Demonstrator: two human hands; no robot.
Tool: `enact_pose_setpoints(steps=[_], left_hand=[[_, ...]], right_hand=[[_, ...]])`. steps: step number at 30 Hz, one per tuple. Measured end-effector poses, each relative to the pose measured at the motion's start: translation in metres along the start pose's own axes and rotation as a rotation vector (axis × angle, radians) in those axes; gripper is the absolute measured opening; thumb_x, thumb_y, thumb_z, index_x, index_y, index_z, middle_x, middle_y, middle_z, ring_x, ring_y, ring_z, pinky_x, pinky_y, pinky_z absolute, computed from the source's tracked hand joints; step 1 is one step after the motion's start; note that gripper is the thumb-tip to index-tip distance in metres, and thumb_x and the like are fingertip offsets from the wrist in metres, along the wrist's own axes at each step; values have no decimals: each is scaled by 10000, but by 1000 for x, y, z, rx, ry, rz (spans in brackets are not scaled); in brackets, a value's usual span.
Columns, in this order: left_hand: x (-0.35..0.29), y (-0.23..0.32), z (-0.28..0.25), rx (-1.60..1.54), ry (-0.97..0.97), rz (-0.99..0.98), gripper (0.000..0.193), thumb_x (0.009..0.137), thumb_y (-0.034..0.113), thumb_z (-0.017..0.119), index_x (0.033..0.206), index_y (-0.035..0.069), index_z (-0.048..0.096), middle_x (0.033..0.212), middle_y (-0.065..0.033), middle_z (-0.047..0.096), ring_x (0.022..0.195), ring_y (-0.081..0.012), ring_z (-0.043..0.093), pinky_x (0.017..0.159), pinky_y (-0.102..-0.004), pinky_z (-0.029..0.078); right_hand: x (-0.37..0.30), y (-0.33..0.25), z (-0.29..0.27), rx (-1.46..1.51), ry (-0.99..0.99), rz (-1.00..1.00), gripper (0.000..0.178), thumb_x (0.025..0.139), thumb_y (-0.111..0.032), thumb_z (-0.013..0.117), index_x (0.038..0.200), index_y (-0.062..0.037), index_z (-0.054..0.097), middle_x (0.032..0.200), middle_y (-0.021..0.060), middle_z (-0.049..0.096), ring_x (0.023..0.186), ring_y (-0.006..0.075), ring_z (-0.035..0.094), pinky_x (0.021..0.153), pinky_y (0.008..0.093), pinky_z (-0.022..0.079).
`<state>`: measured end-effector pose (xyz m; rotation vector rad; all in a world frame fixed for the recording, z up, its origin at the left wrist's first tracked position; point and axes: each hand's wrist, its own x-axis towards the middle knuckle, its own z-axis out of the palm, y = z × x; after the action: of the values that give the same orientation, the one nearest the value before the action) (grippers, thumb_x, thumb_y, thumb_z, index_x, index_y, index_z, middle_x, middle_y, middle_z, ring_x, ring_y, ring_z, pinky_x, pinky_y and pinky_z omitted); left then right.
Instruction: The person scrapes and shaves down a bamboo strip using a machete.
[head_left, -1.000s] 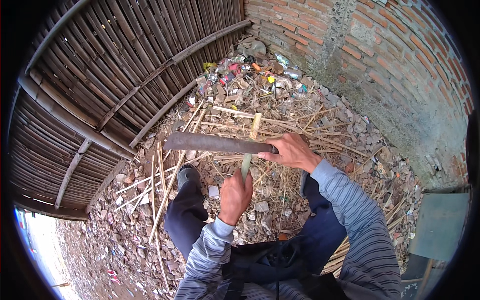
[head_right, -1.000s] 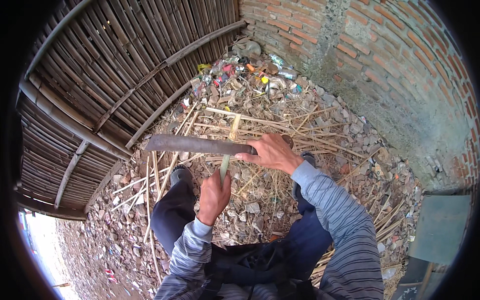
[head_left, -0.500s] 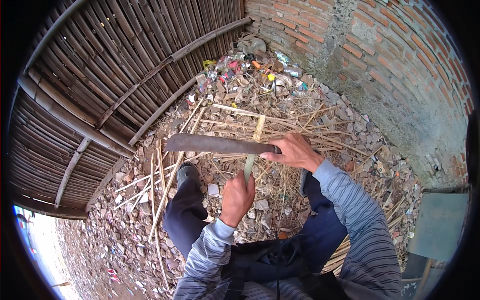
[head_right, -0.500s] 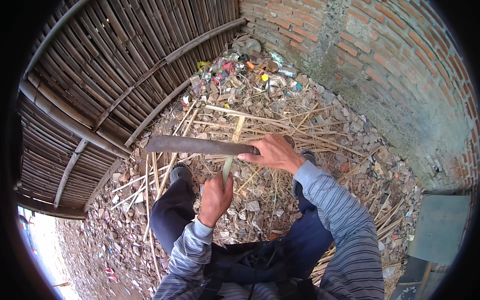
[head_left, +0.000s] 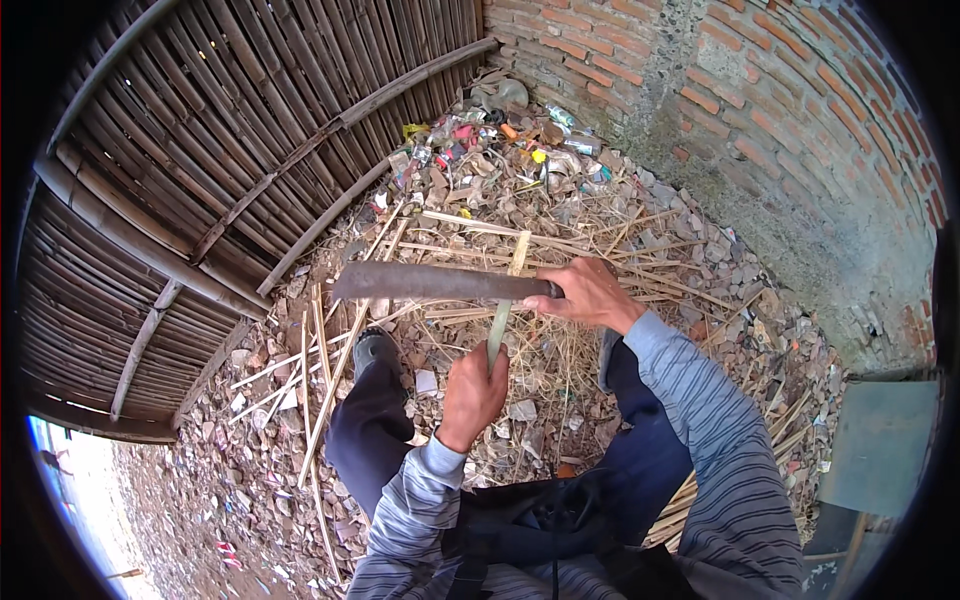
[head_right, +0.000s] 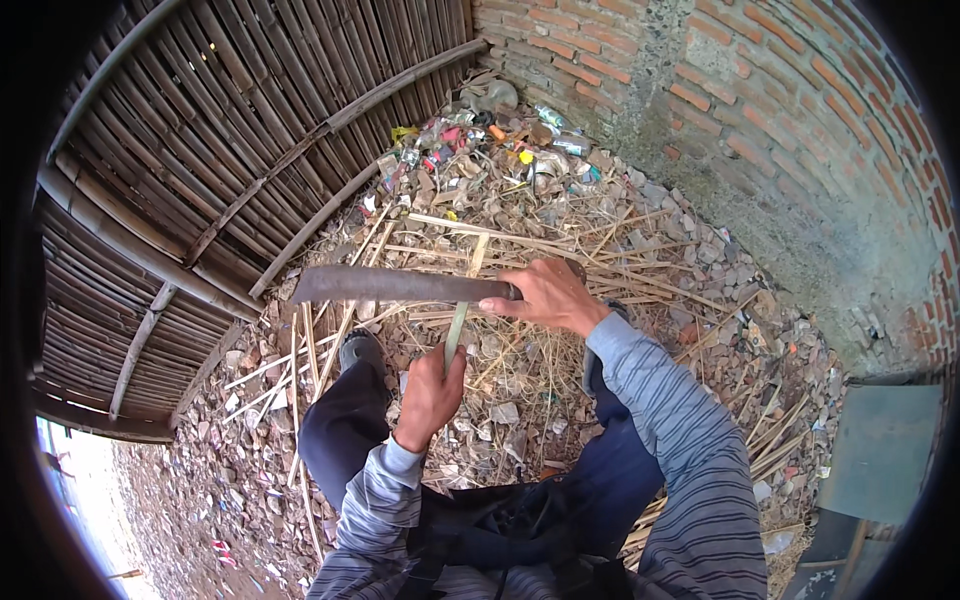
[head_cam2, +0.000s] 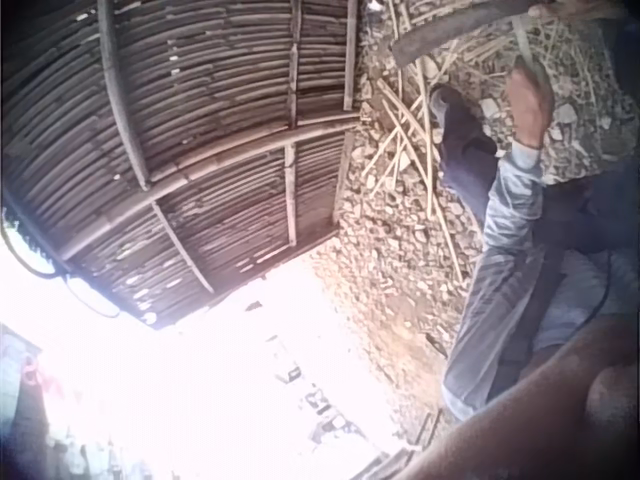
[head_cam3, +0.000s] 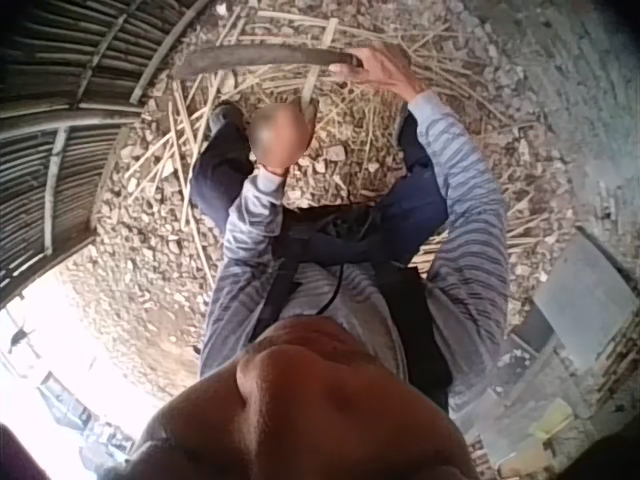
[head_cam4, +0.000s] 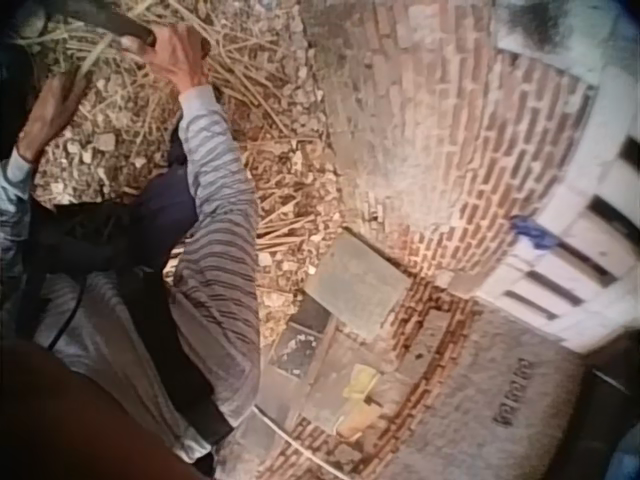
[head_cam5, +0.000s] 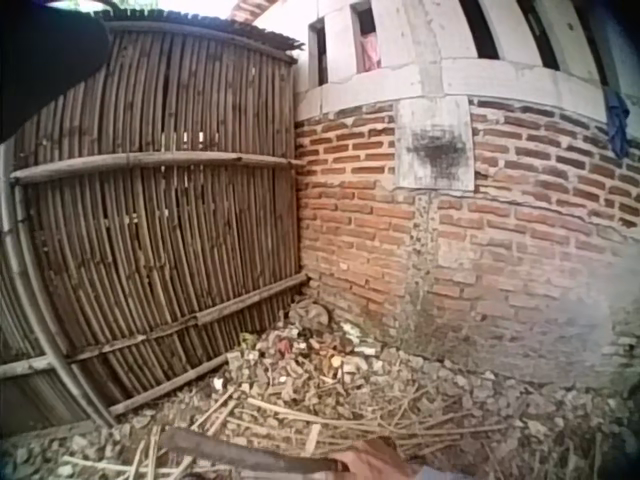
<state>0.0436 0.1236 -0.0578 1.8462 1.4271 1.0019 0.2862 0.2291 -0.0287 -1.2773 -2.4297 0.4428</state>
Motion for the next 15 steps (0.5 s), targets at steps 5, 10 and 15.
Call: enact_pose_setpoints(steps=[5,10,15], left_hand=[[-2,-2,3,2,12,41,224,996,110,643,837,-40,595,641,-304,581,607,-520,602,539,-583,440],[4,3,-7,-201,-160,-77,341,1059,204,586,852,-67,587,615,-264,534,543,-436,560,548,-510,415],[2,8,-10,-202,-200,-131,402,1089,257,545,856,-69,581,624,-242,518,551,-379,504,576,-491,406]], right_hand=[[8,20,-11,67,41,230,786,955,-799,507,1089,-83,801,575,111,621,558,323,650,598,490,518],[1,8,-4,68,70,73,755,946,-762,558,1054,-57,806,562,139,608,562,329,649,599,492,515],[5,20,-8,87,81,131,754,937,-760,578,999,-40,794,577,149,620,558,338,644,584,492,501]])
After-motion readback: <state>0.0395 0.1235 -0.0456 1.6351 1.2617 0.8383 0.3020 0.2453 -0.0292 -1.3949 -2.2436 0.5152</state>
